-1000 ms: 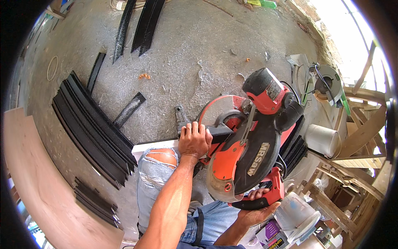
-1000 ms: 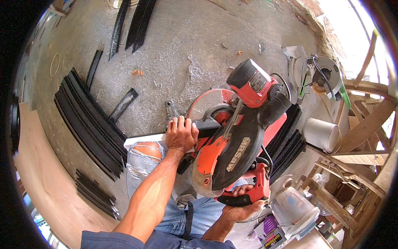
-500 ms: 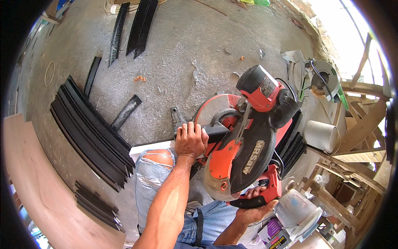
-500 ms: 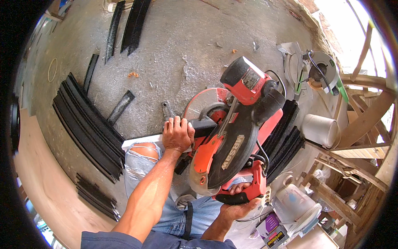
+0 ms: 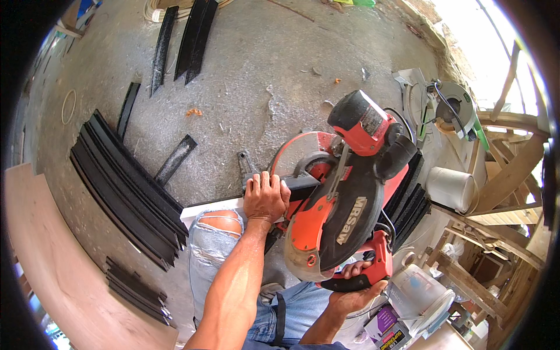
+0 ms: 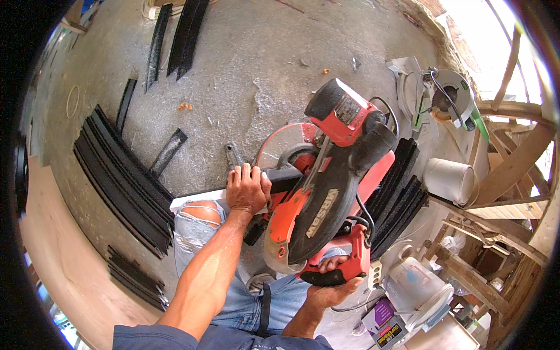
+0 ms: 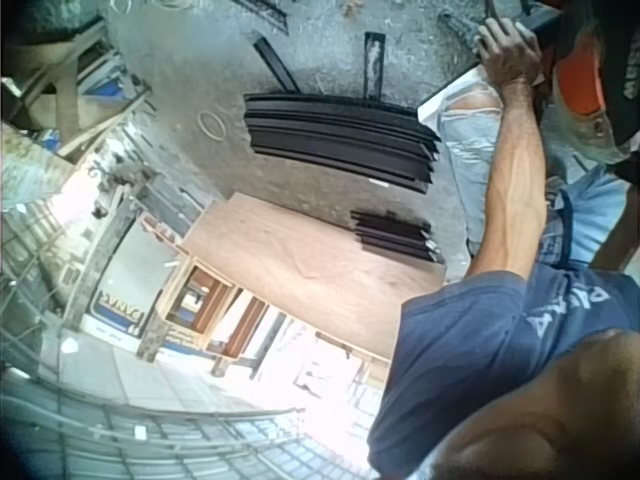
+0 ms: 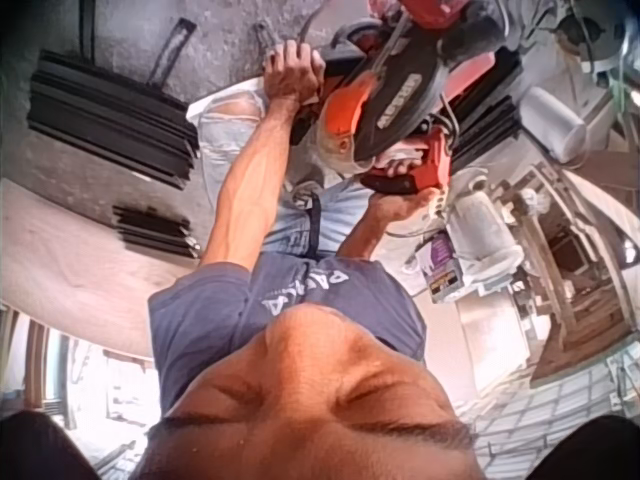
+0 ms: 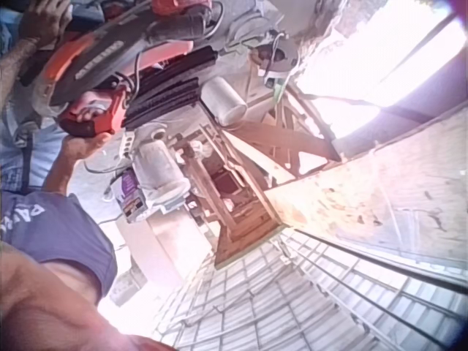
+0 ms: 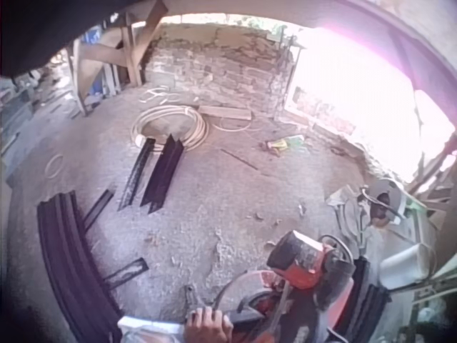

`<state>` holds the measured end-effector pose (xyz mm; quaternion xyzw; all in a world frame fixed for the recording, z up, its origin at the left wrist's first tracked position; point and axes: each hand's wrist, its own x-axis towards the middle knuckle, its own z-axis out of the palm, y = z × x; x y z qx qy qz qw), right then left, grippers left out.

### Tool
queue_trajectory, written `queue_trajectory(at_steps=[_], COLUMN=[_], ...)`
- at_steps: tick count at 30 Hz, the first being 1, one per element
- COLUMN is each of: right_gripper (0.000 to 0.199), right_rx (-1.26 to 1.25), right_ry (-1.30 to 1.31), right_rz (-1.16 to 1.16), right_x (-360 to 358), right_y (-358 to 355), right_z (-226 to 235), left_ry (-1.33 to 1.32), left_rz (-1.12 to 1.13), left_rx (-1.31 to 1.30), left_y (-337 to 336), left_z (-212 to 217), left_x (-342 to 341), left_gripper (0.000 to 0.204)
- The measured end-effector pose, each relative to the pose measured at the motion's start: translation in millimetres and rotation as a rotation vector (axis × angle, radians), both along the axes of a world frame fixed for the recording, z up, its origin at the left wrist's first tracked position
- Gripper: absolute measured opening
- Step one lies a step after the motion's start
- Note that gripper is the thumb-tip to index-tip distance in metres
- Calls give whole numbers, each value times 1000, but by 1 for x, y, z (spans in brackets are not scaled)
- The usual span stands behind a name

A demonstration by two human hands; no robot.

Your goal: The person positions black profiles on the floor and then uses a miter saw to cut a piece of white material.

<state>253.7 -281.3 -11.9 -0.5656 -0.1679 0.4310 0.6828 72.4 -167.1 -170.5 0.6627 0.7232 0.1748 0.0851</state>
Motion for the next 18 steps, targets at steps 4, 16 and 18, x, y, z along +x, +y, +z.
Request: queue_trajectory(at_steps=[4, 16, 18], right_gripper=[68, 70, 70], right_rx=[-2, -15, -16], right_ry=[4, -56, -63], right_rz=[-15, 20, 30], right_x=[1, -1, -1], right_y=[-1, -1, -1], right_z=[-2, -5, -6], left_ry=[21, 37, 79], left_rz=[2, -7, -9], left_rx=[14, 4, 19], left_y=[1, 2, 3], left_z=[2, 4, 2], left_x=[1, 2, 2], left_gripper=[21, 21, 24])
